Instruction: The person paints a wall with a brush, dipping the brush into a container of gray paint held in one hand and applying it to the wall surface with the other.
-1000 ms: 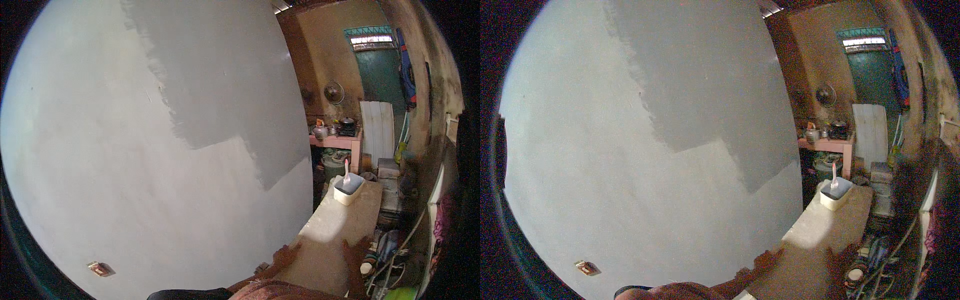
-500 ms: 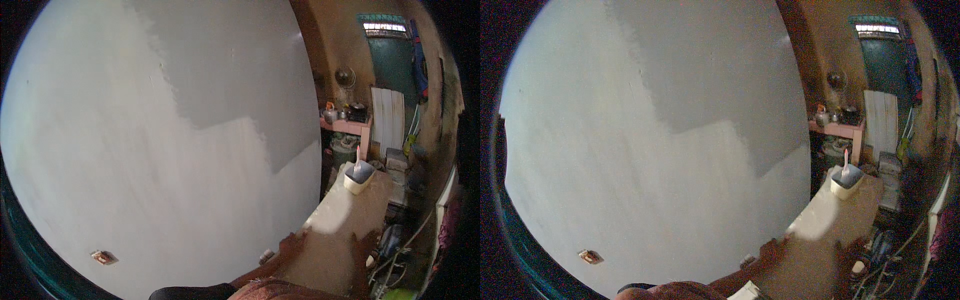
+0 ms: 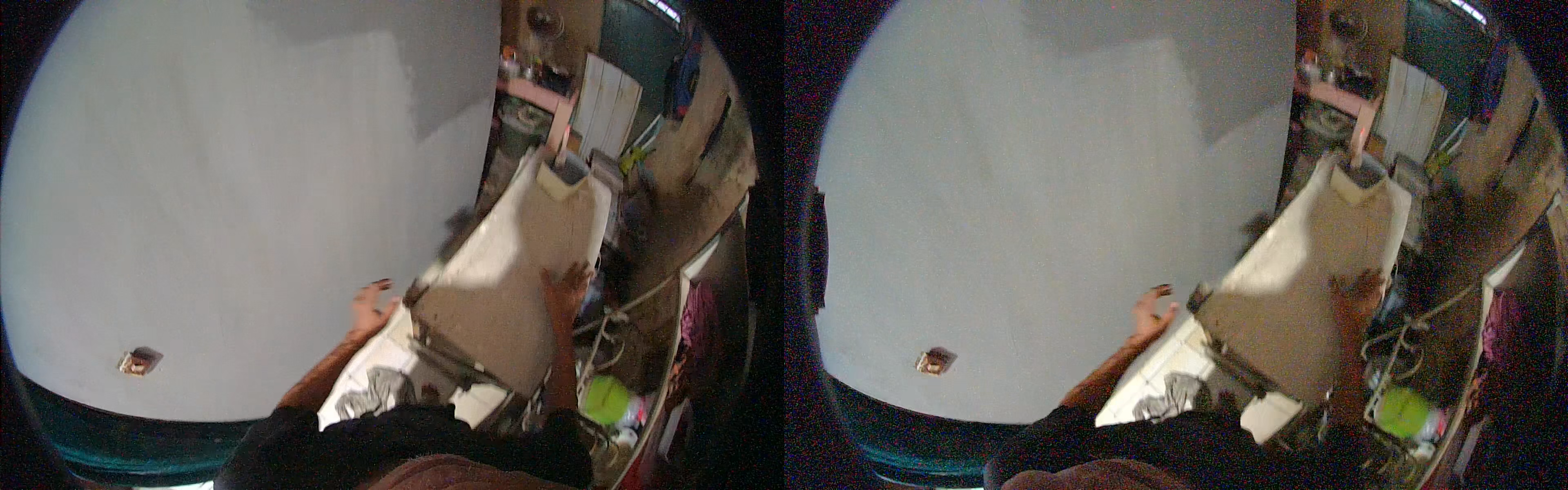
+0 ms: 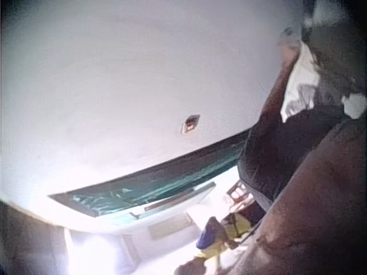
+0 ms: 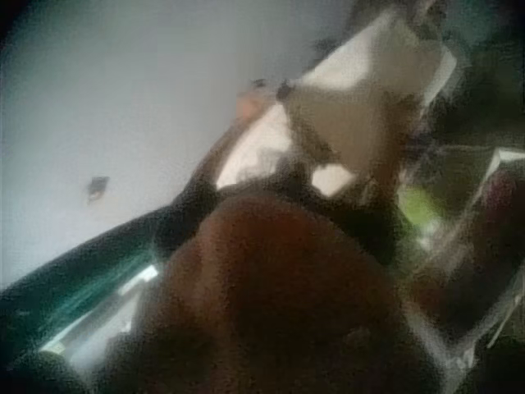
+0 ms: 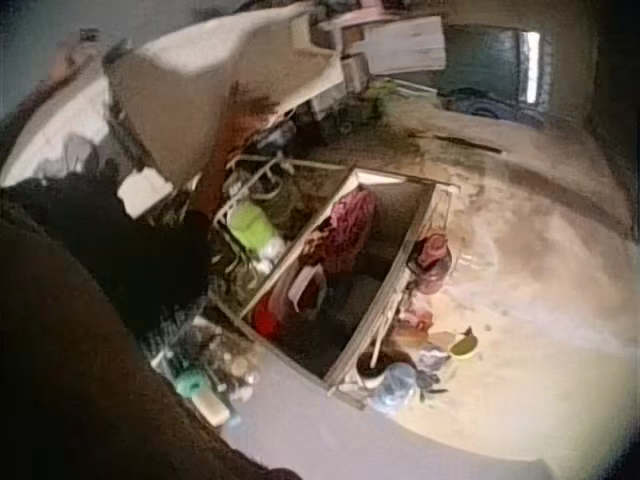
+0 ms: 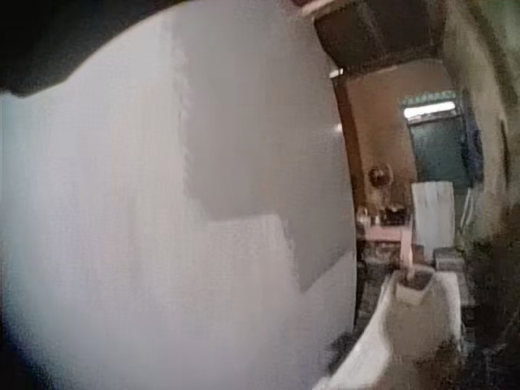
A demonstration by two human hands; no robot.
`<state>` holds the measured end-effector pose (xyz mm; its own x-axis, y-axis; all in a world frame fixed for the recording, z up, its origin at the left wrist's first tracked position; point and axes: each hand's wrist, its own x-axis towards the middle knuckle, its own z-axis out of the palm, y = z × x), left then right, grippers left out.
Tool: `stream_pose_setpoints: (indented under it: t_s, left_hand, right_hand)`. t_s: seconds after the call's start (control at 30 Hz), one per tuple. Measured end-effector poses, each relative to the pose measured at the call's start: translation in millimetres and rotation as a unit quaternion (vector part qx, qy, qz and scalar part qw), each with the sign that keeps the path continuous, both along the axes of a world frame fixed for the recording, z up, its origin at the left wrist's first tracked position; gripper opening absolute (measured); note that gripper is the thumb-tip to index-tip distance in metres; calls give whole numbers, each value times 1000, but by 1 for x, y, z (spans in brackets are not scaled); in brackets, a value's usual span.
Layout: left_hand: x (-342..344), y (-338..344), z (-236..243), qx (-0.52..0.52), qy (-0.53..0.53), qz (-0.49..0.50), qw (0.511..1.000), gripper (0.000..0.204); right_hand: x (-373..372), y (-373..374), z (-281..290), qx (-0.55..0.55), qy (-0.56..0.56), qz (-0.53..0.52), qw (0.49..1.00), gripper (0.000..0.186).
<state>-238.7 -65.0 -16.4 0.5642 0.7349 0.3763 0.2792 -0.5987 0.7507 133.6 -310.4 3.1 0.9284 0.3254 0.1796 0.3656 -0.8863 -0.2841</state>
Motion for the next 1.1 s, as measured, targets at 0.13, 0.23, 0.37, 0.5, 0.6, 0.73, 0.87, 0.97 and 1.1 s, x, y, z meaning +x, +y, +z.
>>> stream_pose_setpoints:
  t_s: [0.13, 0.23, 0.37, 0.5, 0.6, 0.73, 0.87, 0.97, 1.1]
  left_hand:
    - [-187, -34, -52, -40, 106, 91, 989, 37]
    - [-352, -96, -150, -97, 287, 191, 934, 45]
    - [-520, -234, -243, -349, 503, 221, 759, 60]
    - [-589, -366, -279, -449, 558, 168, 678, 53]
    - [-603, -398, -311, -487, 531, 103, 686, 43]
    - [-624, -418, -328, -514, 504, -3, 694, 30]
    - [-593, -399, -325, -210, 461, 92, 857, 19]
    - [-611, -359, -335, -319, 335, 92, 882, 14]
    - [-634, -319, -356, -116, 298, 65, 945, 8]
  right_hand:
    - [-85, 10, -14, -30, -28, 116, 992, 92]
    - [-122, 40, -57, -113, -33, 150, 982, 96]
    - [-136, 54, -45, -149, -37, 117, 981, 101]
    - [-141, 66, -36, -132, -31, 105, 985, 102]
    - [-128, 76, -45, -146, -29, 98, 984, 101]
    - [-122, 61, -49, -141, -10, 72, 987, 104]
    - [-113, 90, -58, -89, -54, 126, 987, 98]
    - [-128, 69, -55, -93, -68, 118, 986, 98]
    - [-135, 69, -49, -86, -50, 104, 990, 101]
